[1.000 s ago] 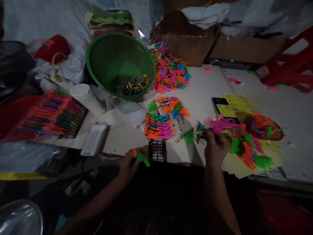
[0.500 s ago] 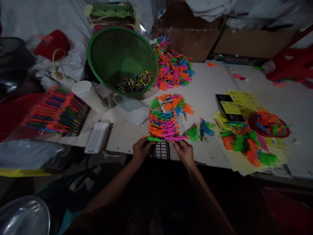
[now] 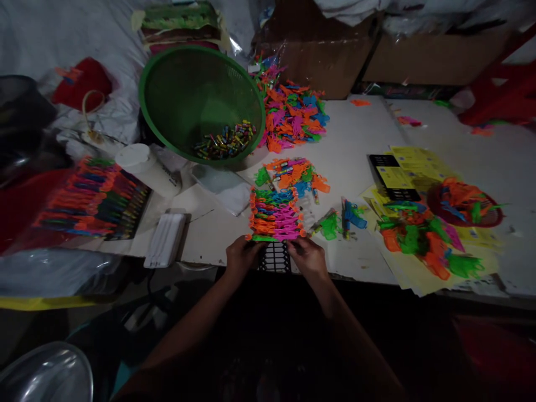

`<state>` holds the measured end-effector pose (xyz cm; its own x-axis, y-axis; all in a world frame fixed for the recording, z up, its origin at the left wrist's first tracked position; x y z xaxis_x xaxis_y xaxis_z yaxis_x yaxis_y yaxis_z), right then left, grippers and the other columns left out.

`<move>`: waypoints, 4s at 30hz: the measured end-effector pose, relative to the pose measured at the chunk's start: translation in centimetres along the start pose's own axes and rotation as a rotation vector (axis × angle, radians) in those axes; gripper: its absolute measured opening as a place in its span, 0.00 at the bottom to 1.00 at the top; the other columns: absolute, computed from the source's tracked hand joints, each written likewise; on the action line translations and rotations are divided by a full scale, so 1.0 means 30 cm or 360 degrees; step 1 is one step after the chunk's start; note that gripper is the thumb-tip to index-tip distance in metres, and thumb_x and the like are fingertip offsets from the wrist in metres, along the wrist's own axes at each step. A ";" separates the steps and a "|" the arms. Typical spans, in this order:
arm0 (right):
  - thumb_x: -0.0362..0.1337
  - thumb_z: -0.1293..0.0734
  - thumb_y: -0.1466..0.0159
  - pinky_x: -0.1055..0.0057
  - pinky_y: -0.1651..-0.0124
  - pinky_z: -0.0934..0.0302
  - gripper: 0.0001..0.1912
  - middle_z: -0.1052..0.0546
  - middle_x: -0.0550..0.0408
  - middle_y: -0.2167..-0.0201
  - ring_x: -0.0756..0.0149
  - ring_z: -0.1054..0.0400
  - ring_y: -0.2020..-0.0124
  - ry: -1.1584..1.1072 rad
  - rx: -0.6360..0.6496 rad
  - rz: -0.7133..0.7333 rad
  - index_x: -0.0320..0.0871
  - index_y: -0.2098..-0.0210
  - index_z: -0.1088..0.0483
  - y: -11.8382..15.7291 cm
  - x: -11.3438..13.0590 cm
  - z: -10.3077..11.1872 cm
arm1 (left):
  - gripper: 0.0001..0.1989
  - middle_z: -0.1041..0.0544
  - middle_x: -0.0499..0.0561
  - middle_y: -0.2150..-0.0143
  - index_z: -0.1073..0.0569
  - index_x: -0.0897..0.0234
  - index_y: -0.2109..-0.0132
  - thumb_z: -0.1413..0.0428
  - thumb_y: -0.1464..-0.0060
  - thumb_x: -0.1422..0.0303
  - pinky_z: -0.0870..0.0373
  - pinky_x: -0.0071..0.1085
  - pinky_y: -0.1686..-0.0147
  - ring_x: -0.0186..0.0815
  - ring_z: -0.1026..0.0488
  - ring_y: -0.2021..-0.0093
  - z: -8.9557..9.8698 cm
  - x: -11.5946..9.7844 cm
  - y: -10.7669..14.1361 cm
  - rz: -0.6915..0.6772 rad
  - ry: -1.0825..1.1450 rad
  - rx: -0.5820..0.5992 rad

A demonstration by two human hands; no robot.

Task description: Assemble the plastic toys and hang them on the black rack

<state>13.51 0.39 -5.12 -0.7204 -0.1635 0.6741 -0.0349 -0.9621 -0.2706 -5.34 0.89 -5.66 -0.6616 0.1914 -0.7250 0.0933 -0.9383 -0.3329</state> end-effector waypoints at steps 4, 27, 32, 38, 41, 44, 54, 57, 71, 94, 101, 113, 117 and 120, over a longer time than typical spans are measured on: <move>0.37 0.38 0.43 0.74 0.63 0.37 0.09 0.23 0.53 0.70 0.67 0.30 0.67 0.0127 -0.0005 0.0132 0.44 0.68 0.27 -0.010 -0.001 -0.011 | 0.12 0.25 0.48 0.77 0.25 0.65 0.73 0.41 0.57 0.59 0.35 0.24 0.76 0.31 0.30 0.77 -0.006 -0.003 -0.001 0.0143 -0.0087 0.0016; 0.44 0.40 0.43 0.66 0.65 0.39 0.16 0.24 0.45 0.70 0.61 0.30 0.69 0.0482 -0.0419 -0.0697 0.39 0.66 0.28 -0.139 -0.267 0.313 | 0.09 0.24 0.51 0.68 0.26 0.62 0.66 0.51 0.45 0.68 0.34 0.26 0.66 0.34 0.28 0.67 -0.066 -0.193 0.015 -0.0405 -0.0212 0.0694; 0.43 0.35 0.48 0.66 0.69 0.41 0.12 0.24 0.42 0.72 0.57 0.29 0.70 0.0890 0.0018 -0.0888 0.40 0.70 0.28 -0.149 -0.314 0.323 | 0.17 0.28 0.64 0.57 0.29 0.71 0.56 0.49 0.48 0.63 0.33 0.35 0.59 0.44 0.30 0.56 -0.326 -0.382 -0.077 -0.0355 -0.0365 0.0891; 0.47 0.31 0.54 0.66 0.72 0.41 0.18 0.24 0.42 0.70 0.55 0.29 0.70 0.0905 0.0064 -0.0901 0.41 0.69 0.28 -0.111 -0.326 0.345 | 0.14 0.26 0.65 0.61 0.29 0.73 0.60 0.49 0.49 0.66 0.32 0.37 0.62 0.46 0.28 0.59 -0.447 -0.414 -0.138 -0.0190 -0.0390 0.1027; 0.45 0.33 0.52 0.66 0.71 0.40 0.14 0.23 0.46 0.74 0.56 0.29 0.71 0.0743 -0.0035 -0.0831 0.41 0.72 0.27 -0.119 -0.330 0.356 | 0.12 0.26 0.65 0.63 0.29 0.73 0.61 0.50 0.49 0.68 0.32 0.38 0.61 0.46 0.28 0.60 -0.460 -0.419 -0.161 -0.0165 -0.0333 0.1002; 0.45 0.36 0.48 0.66 0.68 0.39 0.15 0.23 0.48 0.73 0.60 0.30 0.71 0.0323 -0.0430 -0.0614 0.40 0.71 0.27 -0.100 -0.299 0.373 | 0.08 0.25 0.62 0.65 0.28 0.71 0.65 0.50 0.51 0.73 0.31 0.35 0.64 0.43 0.27 0.63 -0.433 -0.422 -0.166 -0.0137 -0.0317 0.1011; 0.41 0.33 0.47 0.64 0.59 0.34 0.09 0.22 0.53 0.70 0.63 0.28 0.67 -0.0798 -0.0345 -0.0416 0.43 0.70 0.27 0.073 -0.083 0.190 | 0.08 0.23 0.50 0.68 0.29 0.63 0.64 0.46 0.52 0.66 0.30 0.25 0.68 0.31 0.26 0.69 0.036 -0.153 0.097 -0.0080 0.0355 0.0386; 0.41 0.35 0.46 0.64 0.58 0.34 0.10 0.22 0.54 0.68 0.63 0.28 0.65 -0.0833 -0.0051 -0.0344 0.44 0.67 0.27 0.048 -0.052 0.056 | 0.09 0.22 0.51 0.66 0.26 0.64 0.65 0.45 0.53 0.65 0.29 0.28 0.65 0.34 0.25 0.66 0.073 -0.045 0.086 0.0129 0.0339 0.0102; 0.41 0.38 0.43 0.72 0.63 0.34 0.11 0.22 0.56 0.68 0.65 0.28 0.66 -0.0330 0.0142 -0.0274 0.46 0.63 0.29 -0.011 -0.014 -0.004 | 0.07 0.21 0.49 0.71 0.25 0.64 0.70 0.42 0.56 0.65 0.30 0.24 0.71 0.32 0.26 0.73 0.018 -0.001 0.002 0.0102 0.0147 0.0107; 0.37 0.42 0.41 0.71 0.64 0.38 0.11 0.24 0.50 0.70 0.63 0.30 0.67 0.0203 0.0216 -0.0172 0.42 0.65 0.30 -0.015 0.039 -0.022 | 0.09 0.24 0.48 0.77 0.27 0.64 0.75 0.41 0.58 0.62 0.34 0.26 0.74 0.34 0.27 0.75 -0.006 -0.033 -0.029 0.0359 -0.0099 0.0182; 0.42 0.37 0.45 0.73 0.66 0.38 0.10 0.24 0.56 0.74 0.68 0.30 0.71 -0.0389 0.0519 -0.0191 0.42 0.69 0.30 -0.117 -0.063 0.063 | 0.09 0.23 0.47 0.71 0.29 0.61 0.66 0.44 0.56 0.63 0.32 0.25 0.73 0.31 0.28 0.74 0.029 0.011 0.001 0.0280 0.0103 0.0185; 0.35 0.39 0.46 0.75 0.65 0.40 0.09 0.23 0.57 0.70 0.67 0.31 0.68 0.0154 0.0821 -0.0171 0.44 0.68 0.29 -0.322 -0.115 0.157 | 0.11 0.22 0.52 0.63 0.26 0.63 0.62 0.50 0.50 0.68 0.33 0.27 0.64 0.35 0.26 0.65 0.043 0.076 -0.494 0.0111 -0.0379 0.0510; 0.46 0.41 0.43 0.71 0.63 0.40 0.17 0.23 0.49 0.66 0.62 0.30 0.63 0.0527 0.0206 -0.0704 0.43 0.60 0.31 -0.392 -0.178 0.141 | 0.13 0.23 0.56 0.62 0.26 0.65 0.60 0.52 0.47 0.66 0.34 0.29 0.62 0.39 0.27 0.61 -0.070 0.060 -0.648 0.0090 -0.0531 0.0544; 0.47 0.38 0.45 0.72 0.66 0.41 0.17 0.24 0.48 0.67 0.62 0.29 0.64 0.0605 0.0262 -0.0859 0.42 0.64 0.30 -0.452 -0.210 0.121 | 0.16 0.24 0.60 0.61 0.28 0.70 0.54 0.52 0.46 0.65 0.34 0.33 0.64 0.42 0.27 0.61 -0.155 0.041 -0.733 0.0036 -0.0620 0.0588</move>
<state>21.04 13.67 -3.21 -0.8261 0.4082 0.3885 -0.3738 -0.9128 0.1645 -4.74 23.09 -2.03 -0.8962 0.1149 -0.4286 -0.1108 -0.9932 -0.0345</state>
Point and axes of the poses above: each hand's wrist, its own y-axis away from the middle knuckle, its own z-axis out of the back of the hand, x = y × z, the point moved 2 cm from there along -y, towards the middle knuckle
